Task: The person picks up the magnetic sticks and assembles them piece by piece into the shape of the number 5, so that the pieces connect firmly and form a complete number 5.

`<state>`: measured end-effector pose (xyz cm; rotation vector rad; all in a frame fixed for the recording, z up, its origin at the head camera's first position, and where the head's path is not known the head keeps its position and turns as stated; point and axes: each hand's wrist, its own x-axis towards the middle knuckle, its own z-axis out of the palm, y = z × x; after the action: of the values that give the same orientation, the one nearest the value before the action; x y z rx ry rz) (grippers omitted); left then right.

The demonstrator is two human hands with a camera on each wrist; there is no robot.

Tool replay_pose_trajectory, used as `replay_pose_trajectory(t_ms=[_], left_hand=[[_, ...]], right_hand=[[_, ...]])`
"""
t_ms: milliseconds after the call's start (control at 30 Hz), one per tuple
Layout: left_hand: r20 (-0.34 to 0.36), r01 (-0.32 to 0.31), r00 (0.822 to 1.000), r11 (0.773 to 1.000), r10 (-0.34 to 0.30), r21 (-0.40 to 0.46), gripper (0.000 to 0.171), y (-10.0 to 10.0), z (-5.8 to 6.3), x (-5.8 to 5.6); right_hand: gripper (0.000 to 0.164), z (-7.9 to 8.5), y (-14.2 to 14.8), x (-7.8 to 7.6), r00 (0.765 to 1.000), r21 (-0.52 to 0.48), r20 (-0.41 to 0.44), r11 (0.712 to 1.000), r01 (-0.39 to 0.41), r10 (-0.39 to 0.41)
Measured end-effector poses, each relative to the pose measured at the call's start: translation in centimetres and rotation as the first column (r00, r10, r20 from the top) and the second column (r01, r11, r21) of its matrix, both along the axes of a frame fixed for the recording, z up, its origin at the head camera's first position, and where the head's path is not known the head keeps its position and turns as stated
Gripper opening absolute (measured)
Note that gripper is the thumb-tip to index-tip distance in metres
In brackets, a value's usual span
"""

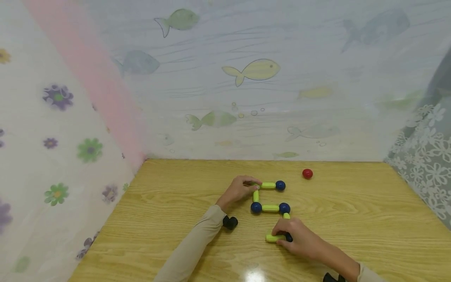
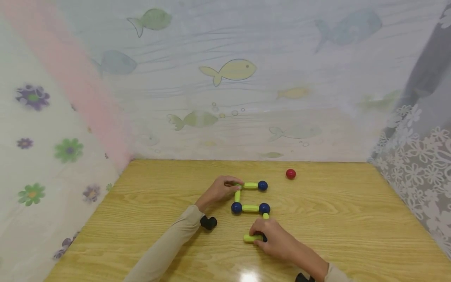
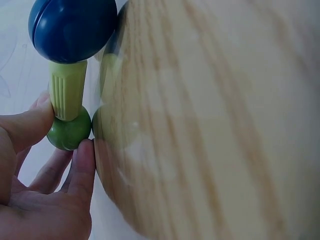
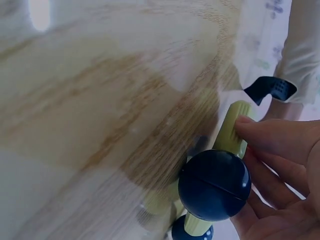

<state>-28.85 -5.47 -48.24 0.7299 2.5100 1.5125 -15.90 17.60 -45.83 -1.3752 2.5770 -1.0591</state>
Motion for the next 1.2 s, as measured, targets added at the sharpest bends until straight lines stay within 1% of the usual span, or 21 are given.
replay_pose_trajectory(t_ms=[267, 433, 667, 867, 1067, 1133, 1200], left_hand=[[0.007, 0.001, 1.000, 1.000, -0.001, 0.029, 0.020, 0.0, -0.1, 0.1], [0.007, 0.005, 1.000, 0.999, -0.005, 0.054, 0.021, -0.1, -0.1, 0.1], [-0.002, -0.007, 1.000, 1.000, 0.007, 0.015, 0.020, 0.1, -0.2, -0.1], [0.010, -0.005, 1.000, 1.000, 0.005, 0.015, 0.020, 0.0, -0.1, -0.1], [0.012, -0.007, 1.000, 1.000, 0.006, 0.021, 0.020, 0.0, 0.0, 0.1], [0.011, -0.004, 1.000, 1.000, 0.004, 0.023, 0.020, 0.0, 0.0, 0.2], [0.006, -0.001, 1.000, 1.000, 0.001, 0.024, 0.020, 0.0, 0.0, 0.1]], right_hand=[[0.019, -0.1, -0.2, 0.2, 1.000, 0.013, 0.001, 1.000, 0.024, -0.024], [0.019, -0.1, -0.5, 0.3, 0.999, 0.015, -0.014, 0.999, 0.038, -0.038], [0.020, -0.2, -0.7, 0.7, 0.998, 0.007, -0.028, 0.998, 0.061, -0.060], [0.020, -0.3, -0.9, 0.8, 0.996, 0.027, -0.006, 0.995, 0.092, -0.092], [0.018, 0.2, -0.9, 0.8, 0.991, 0.066, 0.043, 0.990, 0.126, -0.129], [0.018, 0.4, -0.7, 0.7, 0.990, 0.044, 0.049, 0.991, 0.127, -0.129], [0.018, 0.7, -0.4, 0.3, 0.991, 0.002, 0.036, 0.991, 0.130, -0.130]])
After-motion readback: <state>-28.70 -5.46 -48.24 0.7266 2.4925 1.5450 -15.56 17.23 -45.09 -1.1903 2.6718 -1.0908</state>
